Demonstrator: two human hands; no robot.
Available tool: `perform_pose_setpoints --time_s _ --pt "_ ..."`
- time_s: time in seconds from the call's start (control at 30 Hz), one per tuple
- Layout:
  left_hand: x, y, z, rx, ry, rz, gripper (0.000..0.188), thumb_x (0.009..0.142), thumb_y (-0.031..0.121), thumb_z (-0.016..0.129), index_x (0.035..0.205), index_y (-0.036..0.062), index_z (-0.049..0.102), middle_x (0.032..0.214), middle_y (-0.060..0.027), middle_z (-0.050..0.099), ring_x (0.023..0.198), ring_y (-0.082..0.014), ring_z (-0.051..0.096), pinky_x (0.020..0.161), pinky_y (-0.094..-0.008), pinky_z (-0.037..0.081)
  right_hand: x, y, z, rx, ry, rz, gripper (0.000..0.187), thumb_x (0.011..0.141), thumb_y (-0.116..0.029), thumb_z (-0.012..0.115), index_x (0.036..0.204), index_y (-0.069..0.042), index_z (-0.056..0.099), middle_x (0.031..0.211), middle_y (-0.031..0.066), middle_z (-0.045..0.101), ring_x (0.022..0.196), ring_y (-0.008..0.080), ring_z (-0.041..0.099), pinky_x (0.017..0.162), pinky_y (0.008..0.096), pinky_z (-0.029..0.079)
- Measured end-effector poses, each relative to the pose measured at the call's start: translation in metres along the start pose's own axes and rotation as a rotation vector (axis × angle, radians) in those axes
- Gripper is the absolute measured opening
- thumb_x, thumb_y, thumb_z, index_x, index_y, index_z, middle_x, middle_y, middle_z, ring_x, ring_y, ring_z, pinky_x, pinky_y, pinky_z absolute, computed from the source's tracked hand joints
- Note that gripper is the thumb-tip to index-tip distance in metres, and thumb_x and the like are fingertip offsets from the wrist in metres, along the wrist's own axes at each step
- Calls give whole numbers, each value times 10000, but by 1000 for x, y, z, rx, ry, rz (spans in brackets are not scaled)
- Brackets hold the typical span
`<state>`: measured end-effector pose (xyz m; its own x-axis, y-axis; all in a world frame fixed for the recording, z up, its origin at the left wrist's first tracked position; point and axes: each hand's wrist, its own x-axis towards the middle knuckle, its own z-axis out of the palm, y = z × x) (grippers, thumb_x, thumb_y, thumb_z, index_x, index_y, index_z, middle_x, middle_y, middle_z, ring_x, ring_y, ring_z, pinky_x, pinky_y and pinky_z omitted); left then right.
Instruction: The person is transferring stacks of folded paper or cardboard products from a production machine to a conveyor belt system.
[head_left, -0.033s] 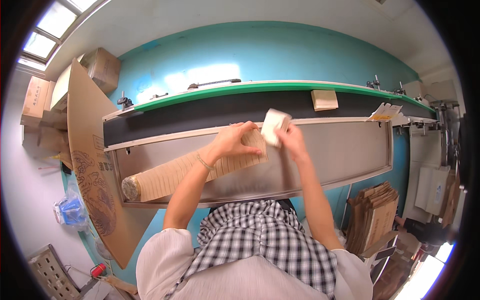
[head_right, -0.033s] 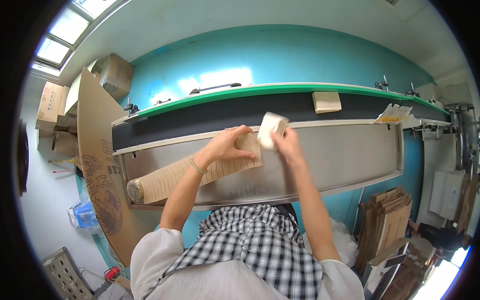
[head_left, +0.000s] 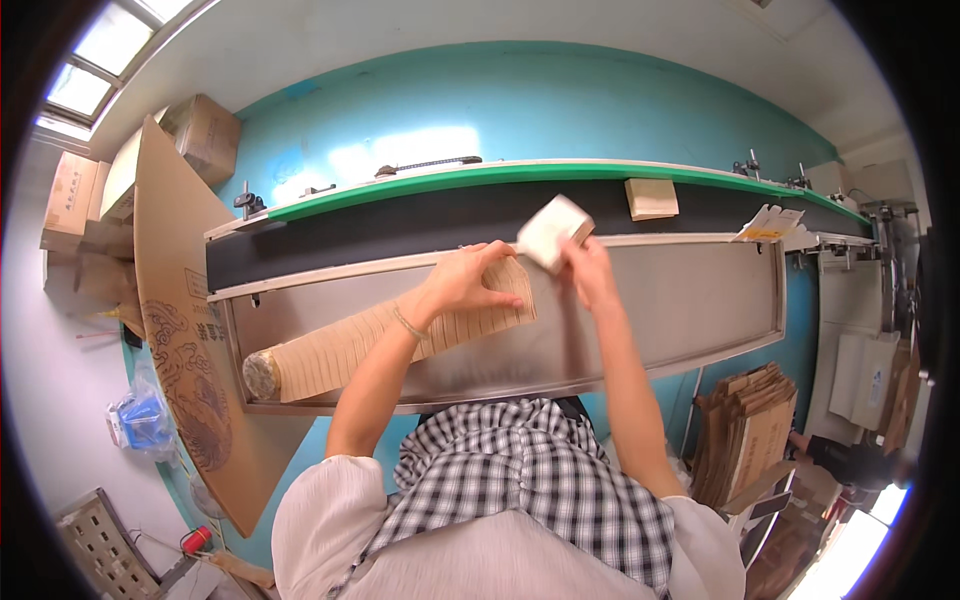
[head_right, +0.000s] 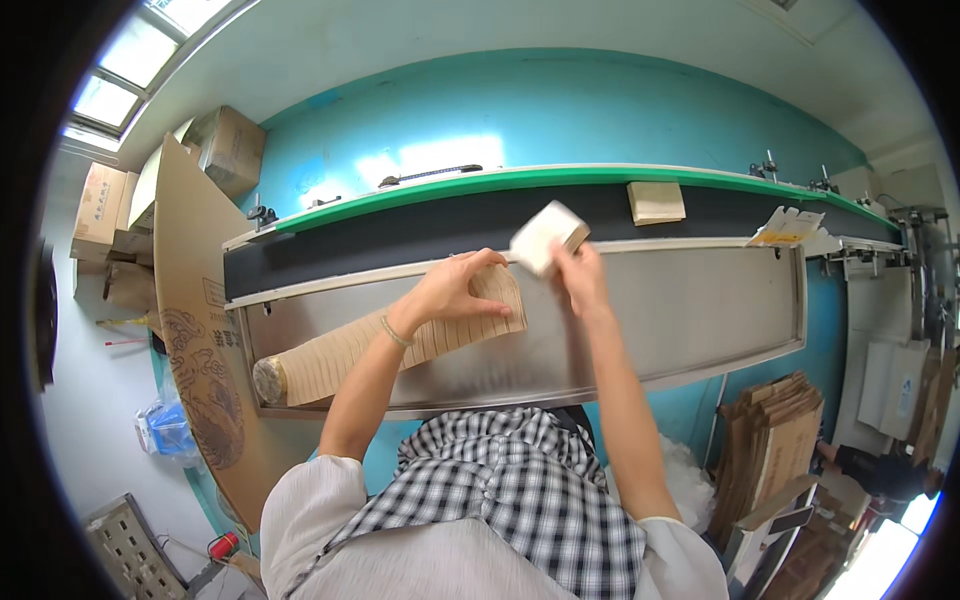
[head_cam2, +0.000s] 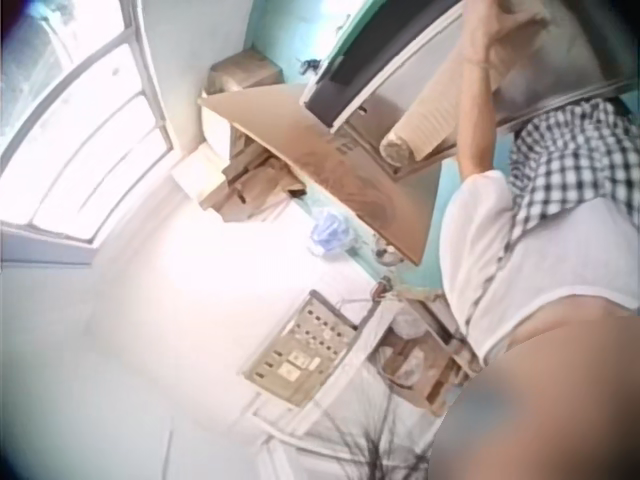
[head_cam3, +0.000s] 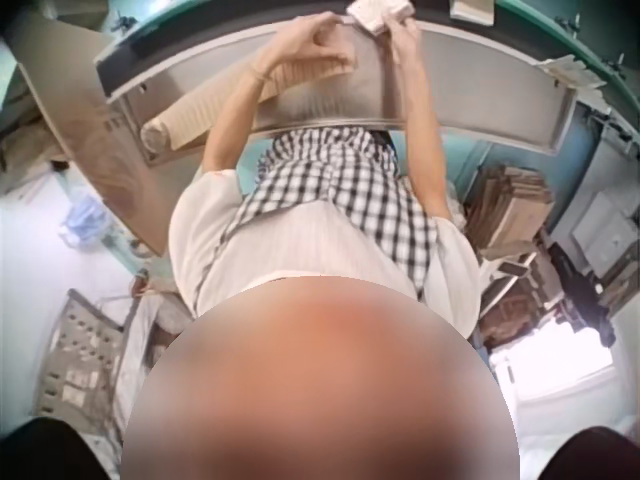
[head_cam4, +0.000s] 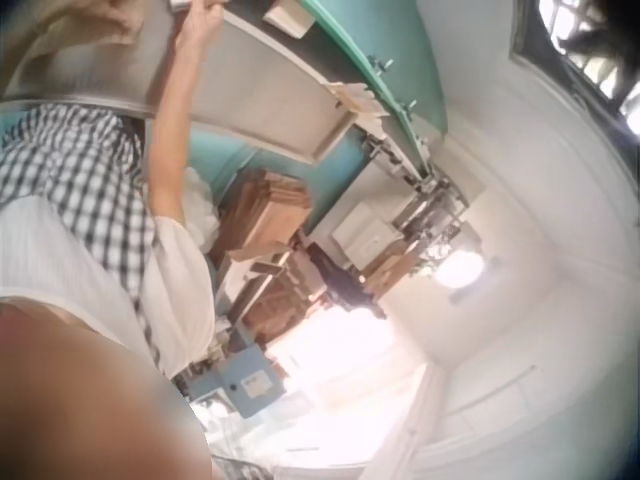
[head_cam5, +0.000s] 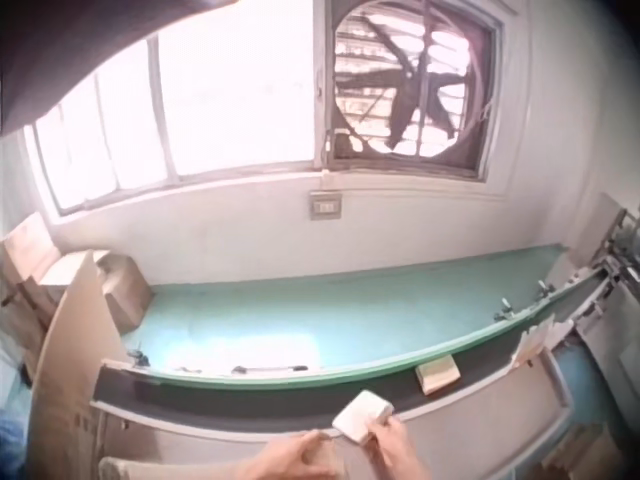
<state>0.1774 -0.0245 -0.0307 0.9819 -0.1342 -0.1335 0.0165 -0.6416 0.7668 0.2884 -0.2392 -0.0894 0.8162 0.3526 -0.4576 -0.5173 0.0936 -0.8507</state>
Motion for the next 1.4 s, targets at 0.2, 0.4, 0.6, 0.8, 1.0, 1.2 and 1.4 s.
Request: perform_pose_setpoints --time_s 0.2,0.4,0.6,0.8,1.0,1.2,1.4 --pt "-10 2 -4 136 9 -28 808 705 546 836 1328 109 566 1223 -169 653 1111 -379 635 931 -440 521 -40 34 21 -655 -194 -275 356 992 -344 653 1156 -29 629 857 -10 624 777 89 586 679 247 492" --pt "-16 -10 -5 79 41 32 812 692 549 844 1297 83 567 1192 -190 658 1062 -396 650 902 -450 527 -58 24 31 -100 -150 120 373 958 -341 686 1147 -21 664 929 21 678 820 89 605 674 251 496" --pt "-13 -7 -8 54 5 -12 746 703 543 843 1206 58 581 1148 -190 670 1049 -392 654 890 -441 528 -29 3 9 -528 -105 12 261 970 -196 668 1136 2 635 929 40 684 814 97 630 662 273 522" --pt "-22 -12 -7 87 40 -21 799 692 541 849 1266 65 564 1189 -199 656 1050 -388 654 902 -438 525 -42 18 43 -363 -60 -21 391 991 -344 646 1139 17 614 988 84 692 835 133 647 722 289 530" --pt "-36 -16 -8 124 49 5 853 682 543 853 1327 82 539 1215 -203 648 1048 -388 655 899 -437 527 -58 38 53 -390 -173 -30 445 967 -354 678 1189 29 630 981 58 685 851 121 606 769 292 506" --pt "-33 -19 -9 61 27 -22 815 687 542 851 1290 81 555 1206 -198 653 1052 -392 652 892 -443 526 -30 23 26 -644 -241 -38 409 996 -312 644 1198 43 614 1006 72 681 816 117 621 725 292 519" --pt "-35 -28 -8 50 52 4 809 689 532 852 1294 87 552 1218 -187 648 1070 -394 644 902 -443 523 -30 50 43 -578 -249 -154 457 954 -350 697 1204 18 595 1007 89 685 815 150 647 708 300 531"
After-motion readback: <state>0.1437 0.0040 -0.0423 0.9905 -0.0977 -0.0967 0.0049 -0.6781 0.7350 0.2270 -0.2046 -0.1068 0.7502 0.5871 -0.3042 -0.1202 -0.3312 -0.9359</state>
